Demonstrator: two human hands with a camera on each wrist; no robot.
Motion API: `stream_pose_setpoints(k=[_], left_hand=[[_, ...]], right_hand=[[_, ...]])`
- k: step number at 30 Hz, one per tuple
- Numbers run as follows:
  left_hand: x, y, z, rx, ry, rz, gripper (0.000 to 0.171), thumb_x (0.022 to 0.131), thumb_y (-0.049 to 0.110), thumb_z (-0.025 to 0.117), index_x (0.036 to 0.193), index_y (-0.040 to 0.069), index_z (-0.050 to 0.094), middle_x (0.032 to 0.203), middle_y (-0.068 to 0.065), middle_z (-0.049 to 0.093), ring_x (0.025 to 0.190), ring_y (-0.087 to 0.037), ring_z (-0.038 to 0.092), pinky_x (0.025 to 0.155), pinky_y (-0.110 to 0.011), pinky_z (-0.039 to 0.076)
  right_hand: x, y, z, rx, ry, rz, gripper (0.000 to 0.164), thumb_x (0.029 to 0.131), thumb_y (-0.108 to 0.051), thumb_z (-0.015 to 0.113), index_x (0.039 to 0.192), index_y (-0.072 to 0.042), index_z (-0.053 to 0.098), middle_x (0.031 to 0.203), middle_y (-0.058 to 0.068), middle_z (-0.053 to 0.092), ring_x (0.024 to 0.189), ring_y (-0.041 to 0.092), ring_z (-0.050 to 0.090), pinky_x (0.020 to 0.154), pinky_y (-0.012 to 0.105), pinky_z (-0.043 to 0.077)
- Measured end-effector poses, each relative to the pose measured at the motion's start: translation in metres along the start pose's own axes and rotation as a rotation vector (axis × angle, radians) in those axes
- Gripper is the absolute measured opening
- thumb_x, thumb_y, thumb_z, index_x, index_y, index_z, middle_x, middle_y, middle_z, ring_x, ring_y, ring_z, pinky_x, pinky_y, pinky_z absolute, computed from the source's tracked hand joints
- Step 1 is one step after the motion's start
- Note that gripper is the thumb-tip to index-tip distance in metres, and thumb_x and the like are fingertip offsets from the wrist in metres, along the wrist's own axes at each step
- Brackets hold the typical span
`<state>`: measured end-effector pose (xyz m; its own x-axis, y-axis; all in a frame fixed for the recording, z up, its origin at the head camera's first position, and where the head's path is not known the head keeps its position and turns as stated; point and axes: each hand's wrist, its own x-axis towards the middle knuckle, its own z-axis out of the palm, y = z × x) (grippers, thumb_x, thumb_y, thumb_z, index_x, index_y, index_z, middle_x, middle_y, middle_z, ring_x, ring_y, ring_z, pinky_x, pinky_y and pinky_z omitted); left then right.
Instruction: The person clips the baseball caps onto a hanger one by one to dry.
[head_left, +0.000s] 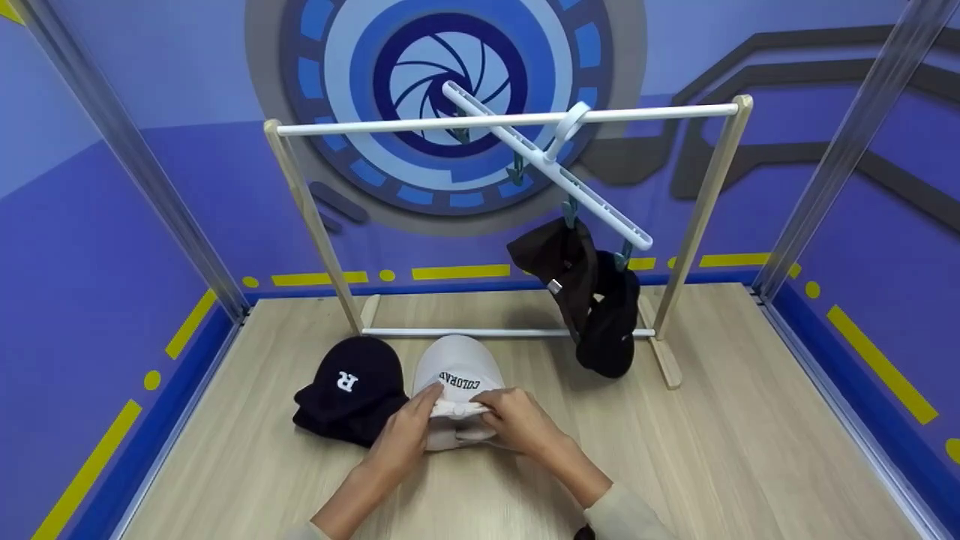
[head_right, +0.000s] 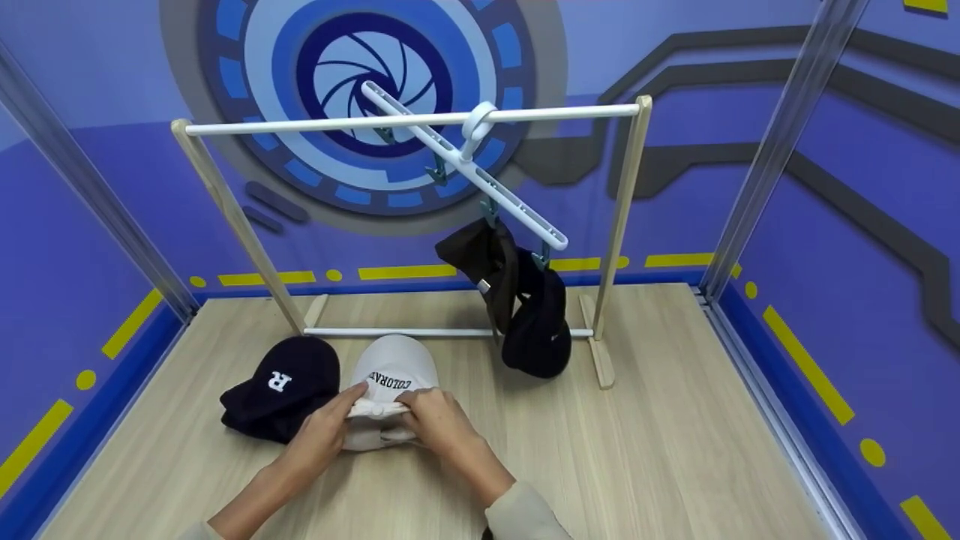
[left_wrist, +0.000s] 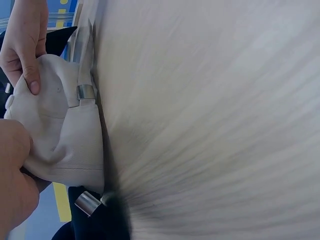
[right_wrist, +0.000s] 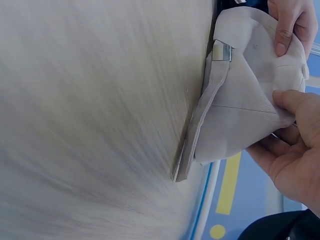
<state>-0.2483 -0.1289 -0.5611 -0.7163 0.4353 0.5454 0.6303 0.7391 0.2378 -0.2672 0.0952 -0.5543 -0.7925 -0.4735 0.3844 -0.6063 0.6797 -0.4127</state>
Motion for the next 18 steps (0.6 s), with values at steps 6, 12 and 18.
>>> stream_pose_setpoints(k=[6, 12, 18], left_hand=[[0.002, 0.002, -0.004, -0.002, -0.008, 0.016, 0.058, 0.078, -0.018, 0.056, 0.133, -0.001, 0.049, 0.128, -0.019, 0.056, 0.116, -0.028, 0.056, 0.094, -0.037, 0.048], [0.005, 0.006, -0.005, -0.042, 0.02, -0.024, 0.054, 0.079, -0.019, 0.056, 0.13, 0.0, 0.053, 0.128, -0.017, 0.058, 0.114, -0.027, 0.058, 0.091, -0.037, 0.05], [0.01, 0.009, -0.01, -0.1, 0.017, -0.064, 0.051, 0.084, -0.016, 0.053, 0.133, 0.0, 0.051, 0.13, -0.016, 0.056, 0.115, -0.028, 0.057, 0.09, -0.037, 0.05]], right_hand=[[0.001, -0.002, 0.002, 0.006, -0.018, 0.012, 0.029, 0.081, -0.005, 0.068, 0.109, -0.014, 0.071, 0.101, -0.002, 0.071, 0.093, 0.013, 0.066, 0.076, 0.031, 0.054], [0.003, -0.004, -0.001, 0.009, -0.015, -0.012, 0.023, 0.082, -0.007, 0.068, 0.104, -0.014, 0.073, 0.097, -0.002, 0.072, 0.087, 0.01, 0.066, 0.07, 0.027, 0.055], [0.008, -0.004, -0.007, -0.014, 0.023, -0.04, 0.012, 0.086, -0.008, 0.065, 0.091, -0.015, 0.073, 0.086, -0.004, 0.071, 0.075, 0.003, 0.062, 0.06, 0.023, 0.052]])
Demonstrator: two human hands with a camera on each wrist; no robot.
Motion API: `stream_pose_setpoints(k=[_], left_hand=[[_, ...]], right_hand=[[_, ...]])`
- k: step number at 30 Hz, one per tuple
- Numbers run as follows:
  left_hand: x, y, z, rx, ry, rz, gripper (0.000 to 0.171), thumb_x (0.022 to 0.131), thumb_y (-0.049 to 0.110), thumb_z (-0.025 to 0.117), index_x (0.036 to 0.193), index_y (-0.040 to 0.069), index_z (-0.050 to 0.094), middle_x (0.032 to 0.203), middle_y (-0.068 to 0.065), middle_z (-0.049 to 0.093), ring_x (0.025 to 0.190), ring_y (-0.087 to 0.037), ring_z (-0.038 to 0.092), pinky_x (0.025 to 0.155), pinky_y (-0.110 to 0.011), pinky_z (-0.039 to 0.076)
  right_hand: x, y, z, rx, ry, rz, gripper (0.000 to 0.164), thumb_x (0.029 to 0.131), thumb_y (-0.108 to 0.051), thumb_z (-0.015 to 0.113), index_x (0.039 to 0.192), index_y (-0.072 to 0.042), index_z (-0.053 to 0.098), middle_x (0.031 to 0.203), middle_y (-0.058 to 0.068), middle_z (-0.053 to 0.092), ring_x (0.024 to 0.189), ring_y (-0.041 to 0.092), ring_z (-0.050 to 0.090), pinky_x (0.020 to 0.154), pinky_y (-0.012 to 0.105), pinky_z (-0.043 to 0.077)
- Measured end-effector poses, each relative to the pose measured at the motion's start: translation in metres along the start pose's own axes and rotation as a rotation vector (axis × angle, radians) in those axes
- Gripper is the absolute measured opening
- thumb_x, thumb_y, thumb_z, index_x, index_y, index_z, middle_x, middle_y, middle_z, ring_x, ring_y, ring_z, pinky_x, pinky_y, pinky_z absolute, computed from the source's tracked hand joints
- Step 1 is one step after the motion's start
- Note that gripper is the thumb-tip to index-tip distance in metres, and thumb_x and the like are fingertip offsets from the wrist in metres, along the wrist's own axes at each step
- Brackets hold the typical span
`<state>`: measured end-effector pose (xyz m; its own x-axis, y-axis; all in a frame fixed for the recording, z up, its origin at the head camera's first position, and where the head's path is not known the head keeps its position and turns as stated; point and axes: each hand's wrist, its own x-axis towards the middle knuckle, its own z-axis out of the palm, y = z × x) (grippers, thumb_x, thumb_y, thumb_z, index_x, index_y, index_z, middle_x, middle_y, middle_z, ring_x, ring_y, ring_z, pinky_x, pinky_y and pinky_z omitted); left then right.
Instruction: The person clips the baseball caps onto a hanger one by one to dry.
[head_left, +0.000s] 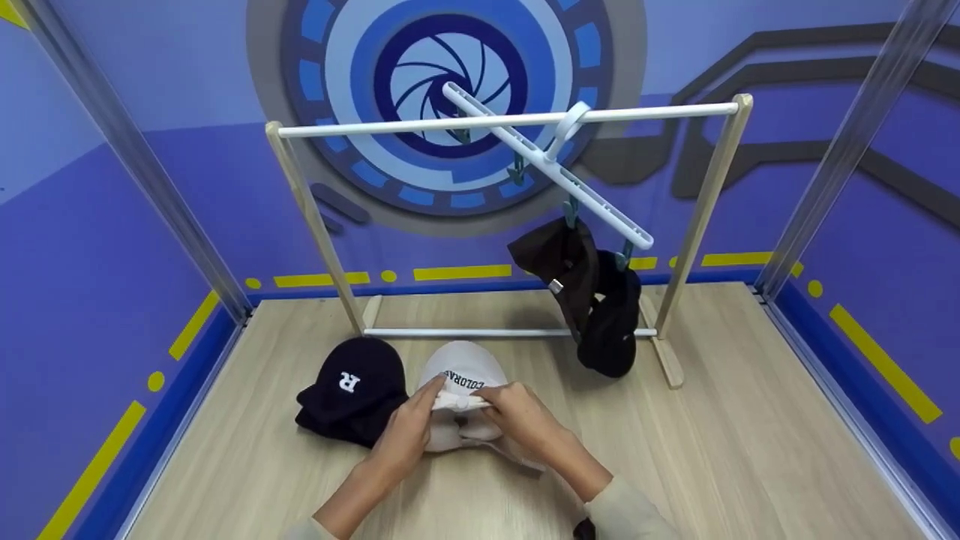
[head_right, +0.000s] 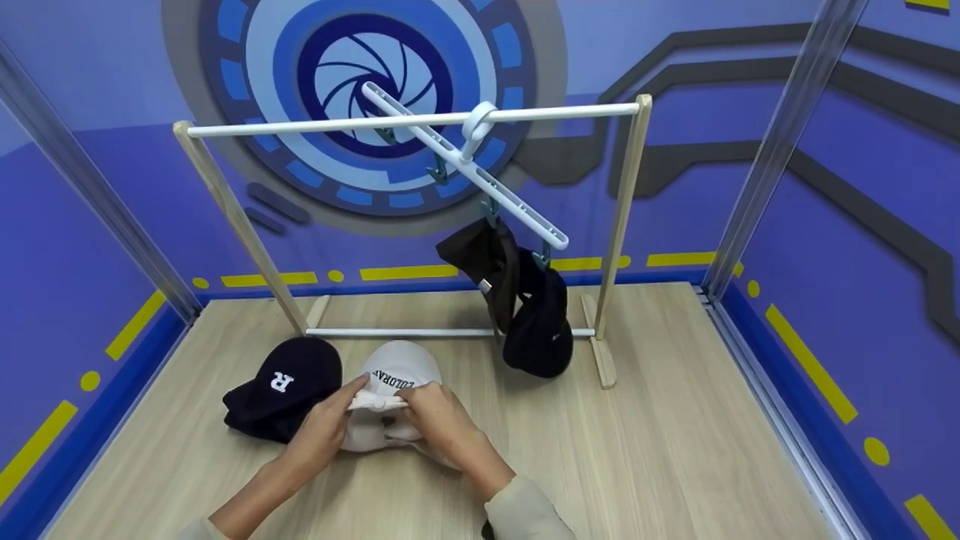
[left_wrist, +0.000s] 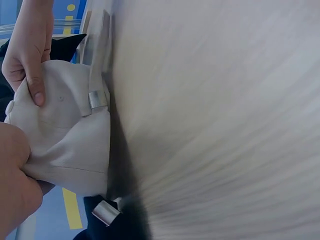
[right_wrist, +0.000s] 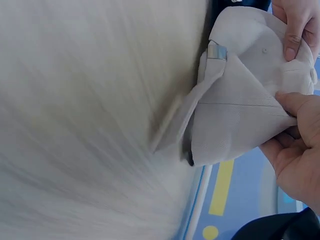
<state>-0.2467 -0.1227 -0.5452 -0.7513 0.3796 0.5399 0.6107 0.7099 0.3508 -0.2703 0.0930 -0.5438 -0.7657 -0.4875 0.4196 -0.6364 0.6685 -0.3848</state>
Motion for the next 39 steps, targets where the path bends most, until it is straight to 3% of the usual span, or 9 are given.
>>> stream_pose_setpoints(k=[6, 13, 20, 27, 39], left_hand=[[0.004, 0.005, -0.006, 0.006, 0.011, 0.017, 0.053, 0.084, -0.016, 0.053, 0.134, 0.0, 0.049, 0.13, -0.018, 0.056, 0.116, -0.029, 0.056, 0.092, -0.037, 0.049], [0.009, 0.008, -0.009, 0.019, 0.003, 0.038, 0.054, 0.087, -0.015, 0.051, 0.138, 0.0, 0.046, 0.132, -0.019, 0.054, 0.12, -0.028, 0.053, 0.096, -0.036, 0.046], [0.019, 0.011, -0.015, 0.037, 0.091, 0.086, 0.051, 0.085, -0.014, 0.055, 0.133, 0.001, 0.051, 0.126, -0.016, 0.058, 0.115, -0.028, 0.057, 0.092, -0.036, 0.049], [0.03, 0.02, -0.024, 0.087, 0.145, 0.125, 0.052, 0.082, -0.012, 0.059, 0.132, 0.001, 0.053, 0.123, -0.013, 0.061, 0.11, -0.025, 0.06, 0.088, -0.036, 0.051], [0.04, 0.028, -0.03, 0.015, 0.185, 0.123, 0.047, 0.082, -0.012, 0.058, 0.127, 0.001, 0.057, 0.119, -0.012, 0.064, 0.108, -0.023, 0.062, 0.086, -0.034, 0.053]], right_hand=[[0.002, -0.001, -0.006, -0.031, 0.048, -0.042, 0.008, 0.088, -0.009, 0.064, 0.082, -0.013, 0.067, 0.077, -0.002, 0.069, 0.069, 0.006, 0.062, 0.054, 0.025, 0.051], [0.002, -0.001, -0.012, -0.031, 0.08, -0.06, 0.01, 0.087, -0.005, 0.064, 0.091, -0.011, 0.071, 0.082, -0.001, 0.071, 0.073, 0.007, 0.064, 0.057, 0.023, 0.052], [0.006, -0.003, -0.022, -0.013, 0.122, -0.078, 0.017, 0.082, 0.001, 0.066, 0.095, -0.008, 0.07, 0.085, 0.001, 0.072, 0.076, 0.009, 0.066, 0.059, 0.023, 0.053], [0.009, -0.008, -0.041, -0.02, 0.173, -0.072, 0.011, 0.083, -0.004, 0.068, 0.092, -0.01, 0.07, 0.082, 0.0, 0.071, 0.07, 0.012, 0.067, 0.058, 0.027, 0.053], [0.013, -0.015, -0.054, 0.03, 0.23, -0.08, 0.017, 0.082, -0.004, 0.07, 0.097, -0.011, 0.071, 0.088, 0.0, 0.072, 0.077, 0.011, 0.068, 0.063, 0.027, 0.055]])
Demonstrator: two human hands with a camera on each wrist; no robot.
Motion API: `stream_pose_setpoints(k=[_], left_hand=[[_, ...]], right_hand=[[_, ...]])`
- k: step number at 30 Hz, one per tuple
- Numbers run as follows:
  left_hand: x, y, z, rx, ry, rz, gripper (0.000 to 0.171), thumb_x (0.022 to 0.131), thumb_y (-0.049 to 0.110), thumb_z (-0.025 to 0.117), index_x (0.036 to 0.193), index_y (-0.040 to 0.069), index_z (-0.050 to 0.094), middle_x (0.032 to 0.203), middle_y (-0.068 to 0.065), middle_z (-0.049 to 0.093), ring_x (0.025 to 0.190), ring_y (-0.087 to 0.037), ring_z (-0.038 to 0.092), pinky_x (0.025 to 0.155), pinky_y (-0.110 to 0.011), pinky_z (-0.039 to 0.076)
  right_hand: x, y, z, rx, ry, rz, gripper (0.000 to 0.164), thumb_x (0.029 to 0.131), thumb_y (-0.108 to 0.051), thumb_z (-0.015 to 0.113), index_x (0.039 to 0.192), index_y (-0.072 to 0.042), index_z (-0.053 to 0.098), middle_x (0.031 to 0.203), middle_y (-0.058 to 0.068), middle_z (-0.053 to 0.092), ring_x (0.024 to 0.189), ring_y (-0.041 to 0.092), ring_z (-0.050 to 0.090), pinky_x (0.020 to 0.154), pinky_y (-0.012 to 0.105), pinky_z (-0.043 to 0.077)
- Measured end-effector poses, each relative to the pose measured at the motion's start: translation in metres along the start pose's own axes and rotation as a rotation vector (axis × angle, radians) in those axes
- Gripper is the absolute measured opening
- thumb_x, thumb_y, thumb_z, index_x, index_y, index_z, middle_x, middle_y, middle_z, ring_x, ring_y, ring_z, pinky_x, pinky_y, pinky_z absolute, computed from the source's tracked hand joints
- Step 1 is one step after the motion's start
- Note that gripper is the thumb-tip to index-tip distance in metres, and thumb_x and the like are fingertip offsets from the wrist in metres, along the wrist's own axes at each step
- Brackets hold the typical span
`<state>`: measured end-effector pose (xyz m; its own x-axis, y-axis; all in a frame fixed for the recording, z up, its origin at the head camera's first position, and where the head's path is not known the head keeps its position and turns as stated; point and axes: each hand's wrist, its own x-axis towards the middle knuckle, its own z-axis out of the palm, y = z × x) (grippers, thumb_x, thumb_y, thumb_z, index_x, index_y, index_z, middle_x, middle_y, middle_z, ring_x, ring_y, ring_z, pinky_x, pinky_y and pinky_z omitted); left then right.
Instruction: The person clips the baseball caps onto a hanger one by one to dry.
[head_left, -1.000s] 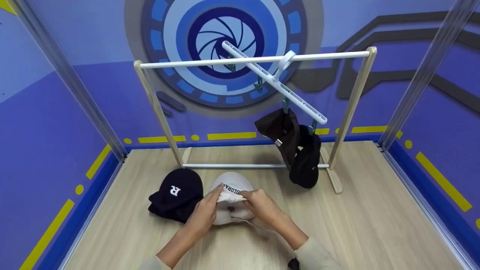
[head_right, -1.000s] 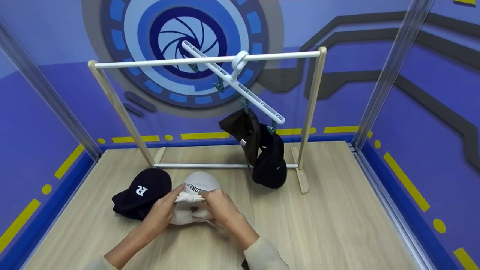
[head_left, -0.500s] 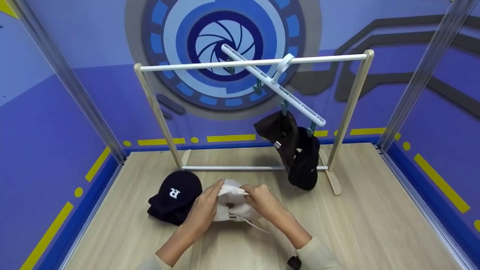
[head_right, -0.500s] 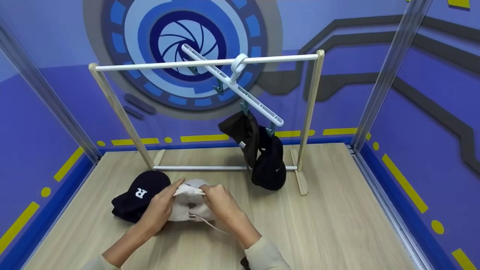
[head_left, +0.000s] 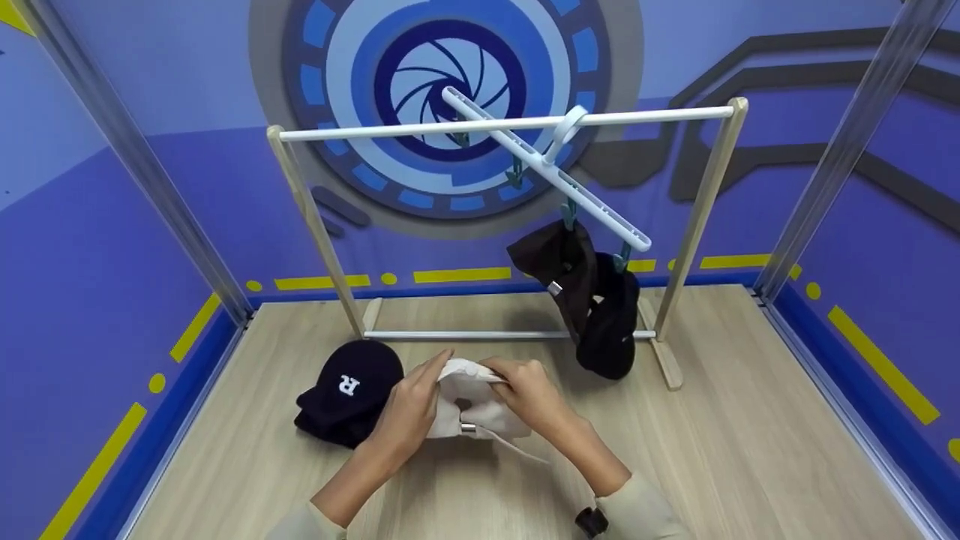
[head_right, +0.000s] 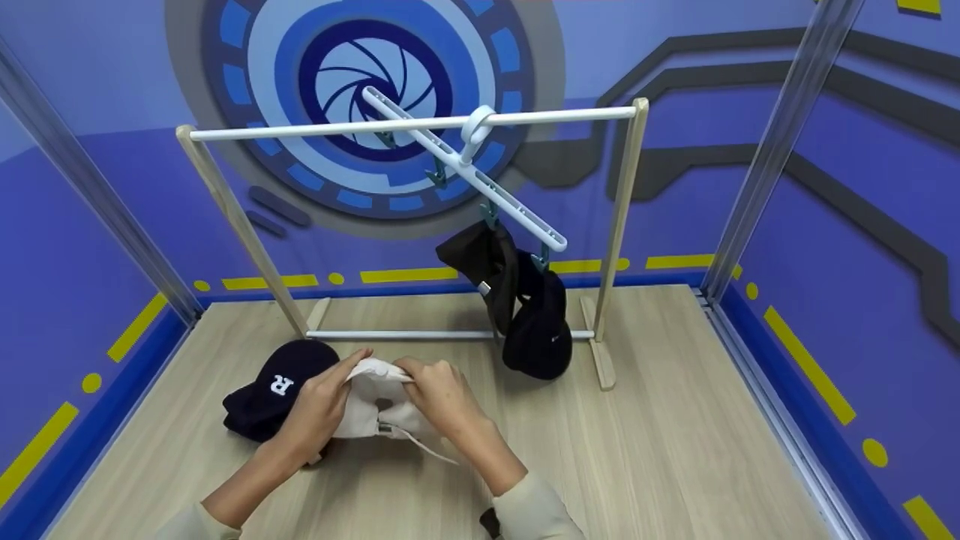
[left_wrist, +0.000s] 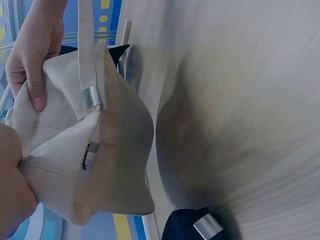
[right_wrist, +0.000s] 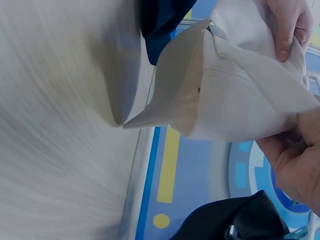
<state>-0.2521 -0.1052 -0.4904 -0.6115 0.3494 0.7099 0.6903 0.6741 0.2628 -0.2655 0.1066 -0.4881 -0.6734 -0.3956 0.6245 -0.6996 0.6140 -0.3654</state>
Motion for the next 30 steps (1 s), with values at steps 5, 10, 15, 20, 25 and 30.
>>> stream_pose_setpoints(k=[5, 10, 15, 20, 25, 30], left_hand=[[0.003, 0.0, -0.001, -0.006, 0.033, 0.002, 0.041, 0.085, -0.009, 0.06, 0.125, 0.002, 0.06, 0.117, -0.011, 0.065, 0.107, -0.022, 0.062, 0.085, -0.033, 0.053], [0.006, 0.002, -0.003, -0.035, 0.052, -0.017, 0.039, 0.085, -0.008, 0.061, 0.122, 0.003, 0.061, 0.116, -0.01, 0.065, 0.106, -0.022, 0.063, 0.084, -0.034, 0.053], [0.011, 0.008, -0.003, -0.073, 0.061, -0.07, 0.031, 0.088, -0.005, 0.058, 0.117, 0.006, 0.062, 0.111, -0.005, 0.067, 0.103, -0.018, 0.064, 0.082, -0.033, 0.054], [0.014, 0.011, -0.002, -0.086, 0.072, -0.096, 0.026, 0.088, -0.004, 0.059, 0.112, 0.008, 0.064, 0.104, -0.001, 0.067, 0.098, -0.015, 0.064, 0.079, -0.031, 0.054], [0.016, 0.013, -0.002, -0.102, 0.054, -0.12, 0.027, 0.089, -0.004, 0.057, 0.112, 0.008, 0.064, 0.103, -0.003, 0.068, 0.098, -0.016, 0.065, 0.078, -0.033, 0.054], [0.018, 0.014, -0.002, -0.113, 0.042, -0.143, 0.028, 0.088, -0.003, 0.057, 0.113, 0.008, 0.064, 0.105, -0.003, 0.068, 0.099, -0.016, 0.064, 0.08, -0.033, 0.054]], right_hand=[[0.003, -0.002, -0.002, 0.007, 0.056, -0.001, 0.016, 0.081, -0.007, 0.073, 0.096, -0.012, 0.072, 0.09, -0.002, 0.072, 0.08, 0.009, 0.068, 0.066, 0.026, 0.055], [0.005, -0.003, -0.004, -0.024, 0.104, 0.005, 0.015, 0.078, -0.008, 0.076, 0.091, -0.014, 0.073, 0.085, -0.004, 0.072, 0.077, 0.008, 0.067, 0.065, 0.027, 0.054], [0.007, -0.005, -0.009, -0.025, 0.131, 0.027, 0.013, 0.076, -0.01, 0.077, 0.087, -0.015, 0.073, 0.082, -0.005, 0.071, 0.074, 0.006, 0.066, 0.063, 0.028, 0.053], [0.007, -0.003, -0.011, 0.001, 0.145, 0.044, 0.015, 0.073, -0.008, 0.078, 0.085, -0.016, 0.073, 0.08, -0.007, 0.071, 0.071, 0.004, 0.064, 0.061, 0.026, 0.052], [0.006, -0.002, -0.012, -0.001, 0.145, 0.046, 0.016, 0.073, -0.007, 0.077, 0.085, -0.016, 0.073, 0.078, -0.008, 0.071, 0.067, 0.003, 0.063, 0.058, 0.025, 0.051], [0.006, 0.0, -0.014, 0.014, 0.153, 0.029, 0.015, 0.073, -0.007, 0.077, 0.084, -0.016, 0.072, 0.074, -0.008, 0.07, 0.062, 0.002, 0.059, 0.054, 0.022, 0.048]])
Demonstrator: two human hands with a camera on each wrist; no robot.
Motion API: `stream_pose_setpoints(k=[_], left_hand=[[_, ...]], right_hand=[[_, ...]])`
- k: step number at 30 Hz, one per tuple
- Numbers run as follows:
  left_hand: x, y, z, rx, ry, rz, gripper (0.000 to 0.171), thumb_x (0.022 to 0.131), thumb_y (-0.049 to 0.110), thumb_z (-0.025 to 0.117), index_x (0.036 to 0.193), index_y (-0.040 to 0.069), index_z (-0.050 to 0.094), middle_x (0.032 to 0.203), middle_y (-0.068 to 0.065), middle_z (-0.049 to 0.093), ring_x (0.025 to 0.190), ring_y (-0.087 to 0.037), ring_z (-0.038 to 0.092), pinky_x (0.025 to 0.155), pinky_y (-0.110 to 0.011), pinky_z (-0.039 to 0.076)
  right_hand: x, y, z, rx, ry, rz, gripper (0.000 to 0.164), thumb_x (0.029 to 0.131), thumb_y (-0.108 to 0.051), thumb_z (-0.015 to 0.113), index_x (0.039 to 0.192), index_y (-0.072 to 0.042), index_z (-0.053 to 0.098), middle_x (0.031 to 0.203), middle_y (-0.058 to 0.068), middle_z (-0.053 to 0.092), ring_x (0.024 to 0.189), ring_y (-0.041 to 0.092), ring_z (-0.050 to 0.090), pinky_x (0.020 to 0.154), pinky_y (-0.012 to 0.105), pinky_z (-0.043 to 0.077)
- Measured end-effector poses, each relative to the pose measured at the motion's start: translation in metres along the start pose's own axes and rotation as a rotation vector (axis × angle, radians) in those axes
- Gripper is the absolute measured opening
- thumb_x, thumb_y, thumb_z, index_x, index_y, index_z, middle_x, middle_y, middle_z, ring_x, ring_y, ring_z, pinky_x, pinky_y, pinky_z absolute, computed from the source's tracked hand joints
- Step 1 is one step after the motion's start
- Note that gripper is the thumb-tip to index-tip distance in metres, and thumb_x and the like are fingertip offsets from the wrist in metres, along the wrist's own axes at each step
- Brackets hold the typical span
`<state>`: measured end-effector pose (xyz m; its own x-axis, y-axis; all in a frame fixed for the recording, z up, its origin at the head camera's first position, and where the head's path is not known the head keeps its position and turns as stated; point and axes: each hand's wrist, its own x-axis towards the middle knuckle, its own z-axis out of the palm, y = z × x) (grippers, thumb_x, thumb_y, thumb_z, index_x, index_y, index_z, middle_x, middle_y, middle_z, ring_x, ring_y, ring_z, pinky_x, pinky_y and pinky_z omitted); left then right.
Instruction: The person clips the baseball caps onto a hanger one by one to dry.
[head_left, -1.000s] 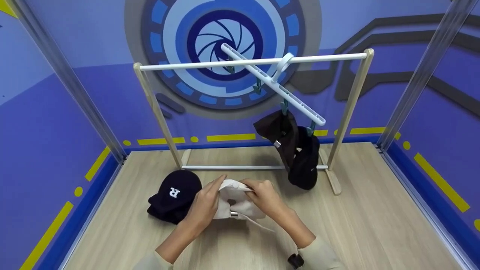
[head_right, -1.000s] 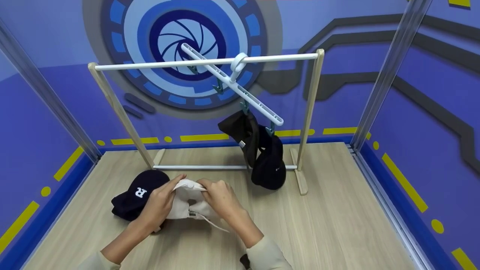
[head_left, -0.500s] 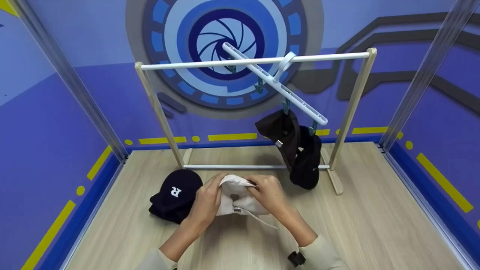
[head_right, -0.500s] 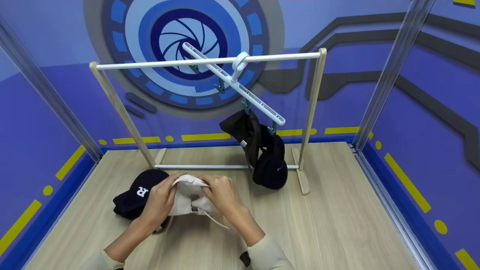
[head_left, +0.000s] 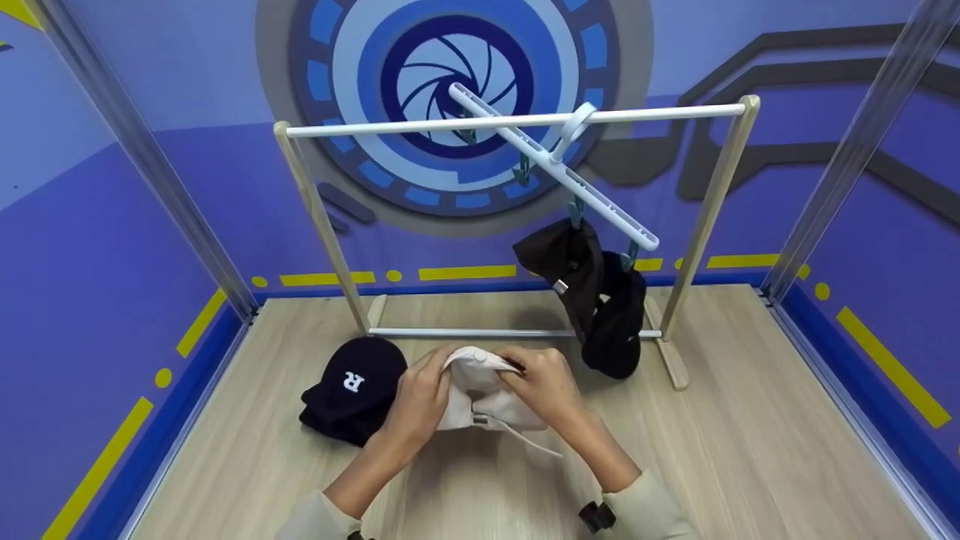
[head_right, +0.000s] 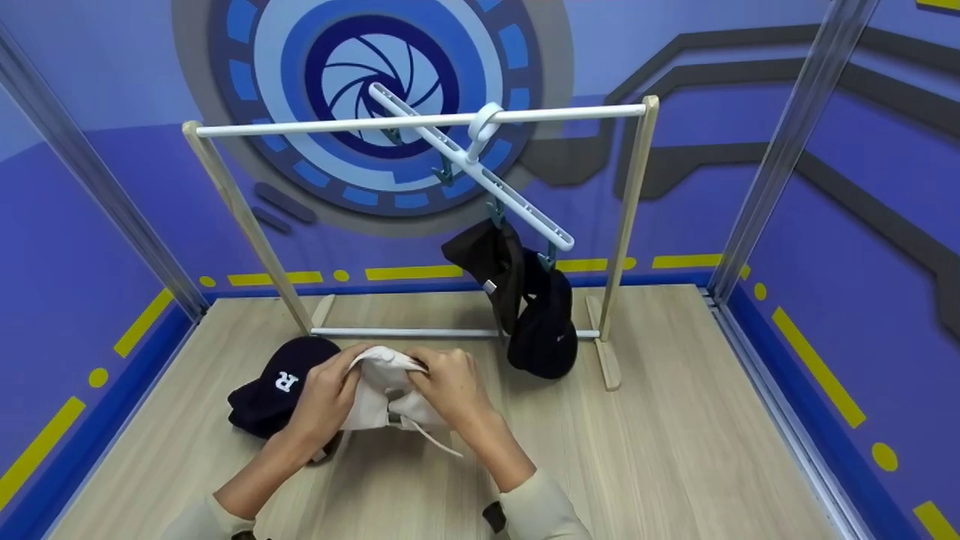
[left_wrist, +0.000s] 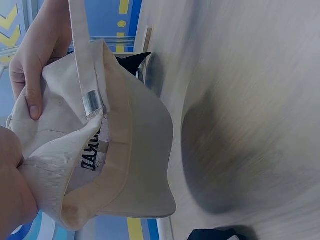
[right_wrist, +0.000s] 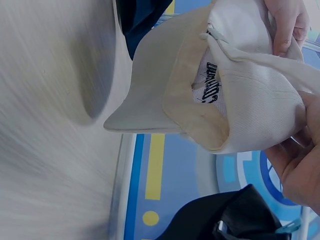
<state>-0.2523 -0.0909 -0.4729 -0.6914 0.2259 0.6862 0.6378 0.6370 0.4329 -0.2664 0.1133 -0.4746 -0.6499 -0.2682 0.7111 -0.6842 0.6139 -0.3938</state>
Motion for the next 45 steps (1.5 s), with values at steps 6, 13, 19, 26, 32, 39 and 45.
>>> stream_pose_setpoints(k=[6, 13, 19, 26, 32, 39, 45], left_hand=[[0.004, 0.002, 0.002, 0.018, -0.018, -0.027, 0.031, 0.087, -0.001, 0.058, 0.113, 0.014, 0.065, 0.108, 0.002, 0.068, 0.101, -0.012, 0.063, 0.082, -0.033, 0.053], [0.008, 0.005, 0.005, 0.006, -0.012, -0.006, 0.028, 0.087, -0.002, 0.059, 0.113, 0.008, 0.065, 0.108, -0.004, 0.068, 0.102, -0.017, 0.064, 0.084, -0.035, 0.053], [0.01, 0.007, 0.006, -0.013, -0.029, 0.014, 0.028, 0.09, 0.001, 0.057, 0.117, 0.007, 0.063, 0.109, -0.005, 0.068, 0.104, -0.017, 0.063, 0.086, -0.034, 0.052], [0.009, 0.009, 0.007, -0.05, -0.053, 0.048, 0.029, 0.096, 0.014, 0.053, 0.123, 0.006, 0.06, 0.113, -0.006, 0.066, 0.105, -0.018, 0.062, 0.085, -0.035, 0.052], [0.009, 0.01, 0.008, -0.053, -0.061, 0.041, 0.027, 0.095, 0.01, 0.054, 0.121, 0.006, 0.061, 0.11, -0.007, 0.067, 0.102, -0.019, 0.064, 0.083, -0.036, 0.053], [0.014, 0.011, 0.008, -0.032, -0.04, 0.063, 0.02, 0.092, 0.005, 0.057, 0.111, 0.004, 0.064, 0.1, -0.008, 0.07, 0.092, -0.019, 0.067, 0.075, -0.035, 0.054], [0.015, 0.01, 0.01, -0.031, -0.041, 0.064, 0.018, 0.09, 0.005, 0.058, 0.107, 0.004, 0.065, 0.095, -0.008, 0.071, 0.088, -0.019, 0.068, 0.072, -0.035, 0.055]], right_hand=[[0.001, 0.002, -0.004, 0.007, 0.014, -0.025, 0.015, 0.073, -0.006, 0.075, 0.084, -0.016, 0.072, 0.073, -0.012, 0.068, 0.06, 0.0, 0.057, 0.053, 0.019, 0.046], [0.002, 0.004, -0.01, -0.007, 0.017, -0.022, 0.015, 0.075, -0.008, 0.075, 0.087, -0.017, 0.073, 0.075, -0.011, 0.069, 0.061, 0.002, 0.058, 0.054, 0.02, 0.048], [0.003, 0.005, -0.013, 0.007, 0.047, -0.014, 0.017, 0.076, -0.01, 0.076, 0.09, -0.018, 0.074, 0.078, -0.011, 0.07, 0.063, 0.001, 0.059, 0.057, 0.021, 0.049], [0.002, 0.008, -0.016, 0.02, 0.056, 0.008, 0.013, 0.077, -0.011, 0.076, 0.089, -0.017, 0.074, 0.079, -0.008, 0.072, 0.067, 0.001, 0.062, 0.058, 0.022, 0.051], [0.0, 0.009, -0.016, 0.035, 0.049, 0.029, 0.013, 0.078, -0.012, 0.076, 0.09, -0.017, 0.076, 0.079, -0.009, 0.071, 0.06, -0.002, 0.054, 0.055, 0.02, 0.048], [-0.001, 0.011, -0.018, 0.05, 0.07, 0.025, 0.018, 0.075, -0.01, 0.078, 0.09, -0.019, 0.077, 0.082, -0.008, 0.073, 0.062, -0.002, 0.055, 0.054, 0.019, 0.048], [-0.002, 0.014, -0.019, 0.061, 0.066, 0.022, 0.019, 0.074, -0.009, 0.079, 0.09, -0.019, 0.078, 0.083, -0.006, 0.073, 0.065, -0.002, 0.058, 0.055, 0.019, 0.049]])
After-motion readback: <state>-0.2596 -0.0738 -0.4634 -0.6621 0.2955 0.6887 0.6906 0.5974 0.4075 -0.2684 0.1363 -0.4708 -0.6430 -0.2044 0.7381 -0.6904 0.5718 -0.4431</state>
